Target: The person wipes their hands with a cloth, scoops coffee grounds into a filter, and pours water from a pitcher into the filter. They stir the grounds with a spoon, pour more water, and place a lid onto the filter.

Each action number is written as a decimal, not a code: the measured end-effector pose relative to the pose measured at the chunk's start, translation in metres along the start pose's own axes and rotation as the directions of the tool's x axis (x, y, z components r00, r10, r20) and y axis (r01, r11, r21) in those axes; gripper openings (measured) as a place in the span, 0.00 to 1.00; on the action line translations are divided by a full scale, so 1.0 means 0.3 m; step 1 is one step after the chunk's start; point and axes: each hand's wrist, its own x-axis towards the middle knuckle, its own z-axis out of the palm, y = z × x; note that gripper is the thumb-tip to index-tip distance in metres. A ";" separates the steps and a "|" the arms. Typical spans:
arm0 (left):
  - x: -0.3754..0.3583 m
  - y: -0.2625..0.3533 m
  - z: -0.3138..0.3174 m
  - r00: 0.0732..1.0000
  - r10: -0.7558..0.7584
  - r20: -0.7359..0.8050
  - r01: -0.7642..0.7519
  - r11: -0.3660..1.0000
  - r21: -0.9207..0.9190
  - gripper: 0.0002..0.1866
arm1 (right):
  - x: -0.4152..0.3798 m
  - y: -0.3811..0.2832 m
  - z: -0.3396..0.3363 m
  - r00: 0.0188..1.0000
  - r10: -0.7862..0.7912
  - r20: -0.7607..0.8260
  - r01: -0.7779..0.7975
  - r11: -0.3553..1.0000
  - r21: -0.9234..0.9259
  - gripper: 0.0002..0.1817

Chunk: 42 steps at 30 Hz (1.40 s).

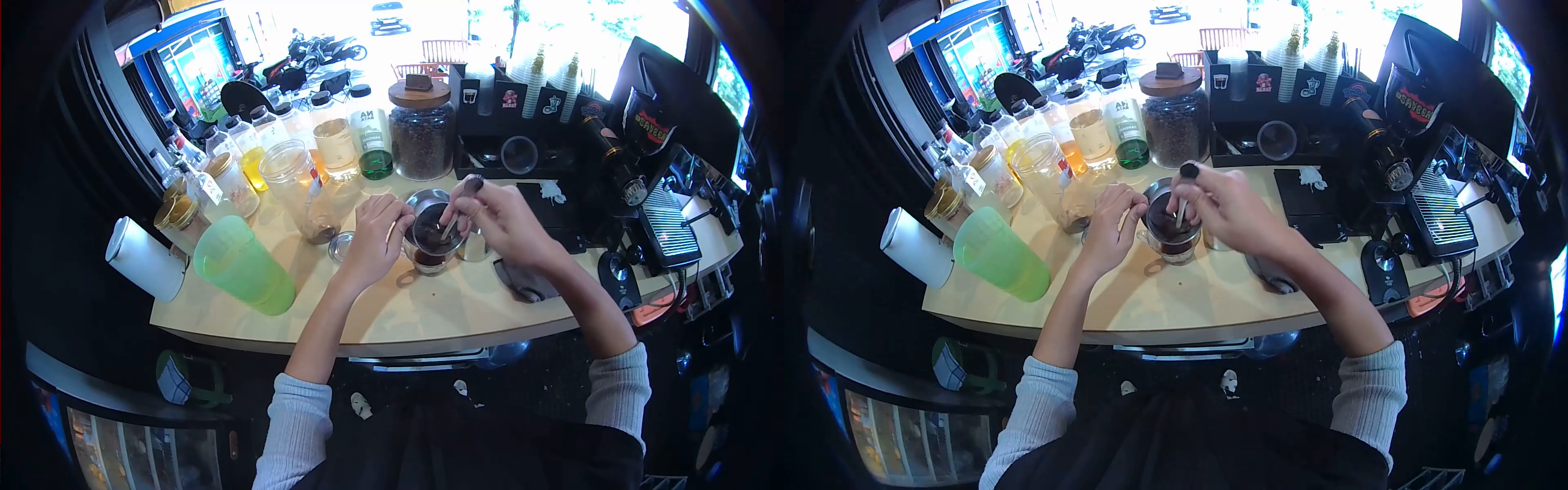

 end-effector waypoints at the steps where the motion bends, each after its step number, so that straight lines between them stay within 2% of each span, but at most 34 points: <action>1: -0.001 -0.001 -0.001 1.000 0.004 0.008 -0.004 1.000 0.005 0.04 | 0.003 -0.003 -0.006 1.000 0.027 -0.009 -0.028 0.998 -0.065 0.07; 2: 0.000 -0.002 -0.001 1.000 0.004 0.006 -0.004 1.000 0.006 0.04 | 0.002 -0.003 -0.004 1.000 0.026 -0.008 -0.026 0.997 -0.066 0.07; 4: -0.001 -0.001 -0.001 0.999 0.042 -0.034 -0.042 0.999 0.012 0.06 | -0.002 0.000 0.001 0.999 0.023 -0.042 -0.016 0.987 0.158 0.07; 5: -0.001 0.000 -0.003 0.999 0.040 -0.036 -0.039 0.999 0.012 0.06 | -0.001 0.001 0.001 0.999 0.023 -0.039 -0.017 0.987 0.158 0.07; 7: 0.001 0.003 -0.005 1.000 0.022 -0.013 -0.022 1.000 0.020 0.06 | -0.004 0.003 0.000 0.997 -0.047 0.059 0.050 0.997 -0.054 0.07; 10: 0.000 0.007 -0.003 0.999 0.038 -0.036 -0.037 0.999 0.012 0.06 | 0.005 -0.017 -0.023 1.000 -0.022 -0.008 0.022 1.000 0.002 0.07; 12: -0.002 0.004 -0.005 0.999 0.023 -0.034 -0.023 1.000 0.007 0.05 | 0.003 -0.041 -0.028 1.000 -0.023 0.004 0.022 1.000 0.017 0.08; 15: -0.005 0.009 -0.001 0.999 0.001 -0.039 -0.001 1.000 0.004 0.05 | -0.001 -0.067 -0.035 1.000 0.015 0.021 -0.014 0.997 -0.072 0.11; 17: -0.007 0.010 0.003 0.999 -0.007 -0.052 0.007 1.000 0.011 0.05 | 0.001 -0.044 -0.033 0.998 -0.060 0.018 0.062 0.988 -0.140 0.07; 20: -0.009 0.010 0.015 0.998 -0.011 -0.062 0.012 1.000 0.012 0.04 | -0.014 -0.006 -0.011 0.991 -0.093 0.097 0.100 0.992 -0.071 0.06; 21: -0.009 0.011 0.015 0.998 -0.011 -0.054 0.012 1.000 0.010 0.05 | -0.014 -0.013 -0.012 0.990 -0.086 0.110 0.099 0.988 -0.121 0.06; 24: -0.008 0.009 0.016 0.999 -0.013 -0.046 0.013 1.000 -0.002 0.05 | -0.006 -0.047 -0.038 0.997 -0.048 0.058 0.052 0.996 -0.071 0.08; 28: -0.001 0.017 0.013 0.999 -0.008 -0.037 0.008 1.000 0.005 0.04 | 0.002 -0.047 -0.040 0.993 -0.052 0.109 0.062 0.994 -0.092 0.08; 30: 0.002 0.019 0.017 1.000 -0.010 -0.030 0.009 1.000 -0.005 0.04 | 0.006 -0.033 -0.031 0.975 -0.094 0.202 0.120 0.985 -0.120 0.08; 31: 0.002 0.018 0.016 1.000 -0.014 -0.024 0.013 1.000 -0.013 0.05 | 0.012 -0.032 -0.034 0.976 -0.123 0.180 0.145 0.982 -0.119 0.07; 36: 0.000 0.017 0.007 0.999 -0.043 -0.002 0.043 0.998 -0.054 0.05 | 0.028 -0.026 -0.044 0.978 -0.092 0.187 0.106 0.992 -0.068 0.07; 38: 0.002 0.016 0.007 0.999 -0.044 0.000 0.044 0.998 -0.047 0.05 | 0.023 -0.030 -0.038 0.968 -0.063 0.244 0.083 0.994 -0.071 0.08; 42: -0.004 0.021 0.007 0.999 -0.032 -0.032 0.030 0.997 -0.065 0.05 | 0.030 -0.021 -0.039 0.990 -0.027 0.142 0.029 1.000 -0.011 0.09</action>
